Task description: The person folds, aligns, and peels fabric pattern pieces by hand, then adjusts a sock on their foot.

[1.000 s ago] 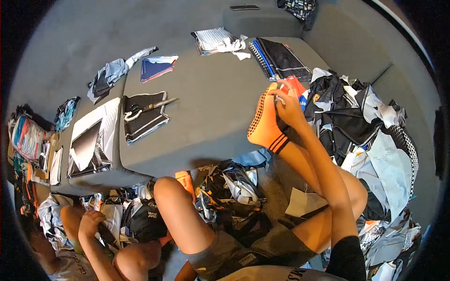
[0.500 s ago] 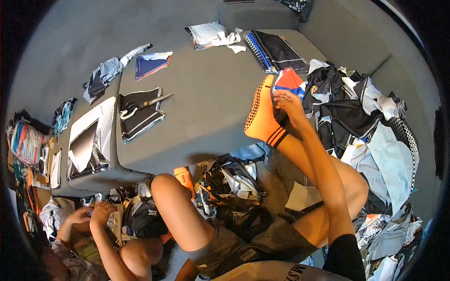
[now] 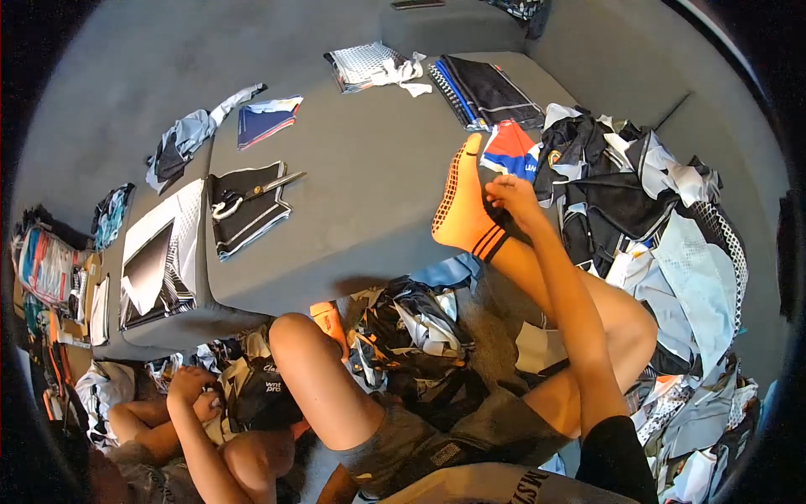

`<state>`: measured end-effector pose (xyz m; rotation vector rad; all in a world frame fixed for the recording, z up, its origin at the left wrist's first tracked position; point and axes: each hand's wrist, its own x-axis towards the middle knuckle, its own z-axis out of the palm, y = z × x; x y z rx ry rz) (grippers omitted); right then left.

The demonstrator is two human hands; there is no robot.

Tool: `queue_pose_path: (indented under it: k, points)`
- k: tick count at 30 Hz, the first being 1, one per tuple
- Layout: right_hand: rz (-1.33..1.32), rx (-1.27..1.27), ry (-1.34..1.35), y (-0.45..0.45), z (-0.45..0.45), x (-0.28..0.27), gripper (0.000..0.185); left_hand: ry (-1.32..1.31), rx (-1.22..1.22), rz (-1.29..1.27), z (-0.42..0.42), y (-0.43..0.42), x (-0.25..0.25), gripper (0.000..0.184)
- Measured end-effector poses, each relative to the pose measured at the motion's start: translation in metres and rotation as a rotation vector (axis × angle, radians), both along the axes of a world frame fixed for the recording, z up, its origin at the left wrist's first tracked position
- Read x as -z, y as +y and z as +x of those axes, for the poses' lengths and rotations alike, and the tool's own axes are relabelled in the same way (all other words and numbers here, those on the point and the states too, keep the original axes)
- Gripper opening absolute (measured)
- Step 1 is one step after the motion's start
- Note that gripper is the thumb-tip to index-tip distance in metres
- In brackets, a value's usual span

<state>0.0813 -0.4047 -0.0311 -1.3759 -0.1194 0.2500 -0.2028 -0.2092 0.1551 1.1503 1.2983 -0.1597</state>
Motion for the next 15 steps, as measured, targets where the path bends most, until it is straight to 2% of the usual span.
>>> queue_pose_path:
  k: [4, 6, 7, 9, 10, 11, 12, 13, 14, 15]
  points:
    - [-0.182, -0.008, -0.022, 0.006, -0.007, -0.014, 0.018, -0.022, 0.028, 0.105, 0.000, 0.006, 0.003, 0.041]
    - [-0.215, 0.115, 0.147, 0.008, -0.001, -0.015, 0.016, -0.037, 0.031, 0.162, 0.002, 0.013, 0.003, 0.041]
    - [-0.216, 0.100, 0.137, 0.007, 0.000, -0.016, 0.016, -0.046, 0.023, 0.188, 0.003, 0.016, 0.003, 0.041]
    - [-0.307, 0.121, -0.209, 0.012, -0.007, -0.016, 0.020, -0.060, -0.025, 0.246, 0.001, 0.027, 0.001, 0.041]
    - [-0.250, 0.088, -0.407, 0.019, -0.007, -0.010, 0.022, -0.065, -0.078, 0.276, 0.004, 0.037, 0.002, 0.041]
    - [-0.424, 0.139, -0.545, 0.022, -0.010, -0.006, 0.025, -0.072, -0.165, 0.304, 0.003, 0.049, 0.000, 0.041]
    - [-0.435, 0.163, -0.591, 0.021, -0.005, 0.004, 0.025, -0.082, -0.285, 0.332, -0.002, 0.067, -0.004, 0.040]
    - [-0.589, 0.149, -0.589, 0.014, -0.001, 0.006, 0.025, -0.087, -0.423, 0.358, -0.014, 0.085, -0.006, 0.040]
    - [-0.538, 0.208, -0.531, 0.026, -0.006, -0.004, 0.023, -0.079, -0.558, 0.380, -0.032, 0.103, -0.006, 0.040]
    - [-0.510, 0.088, -0.575, 0.025, -0.010, -0.003, 0.023, -0.056, -0.677, 0.401, -0.048, 0.114, -0.006, 0.040]
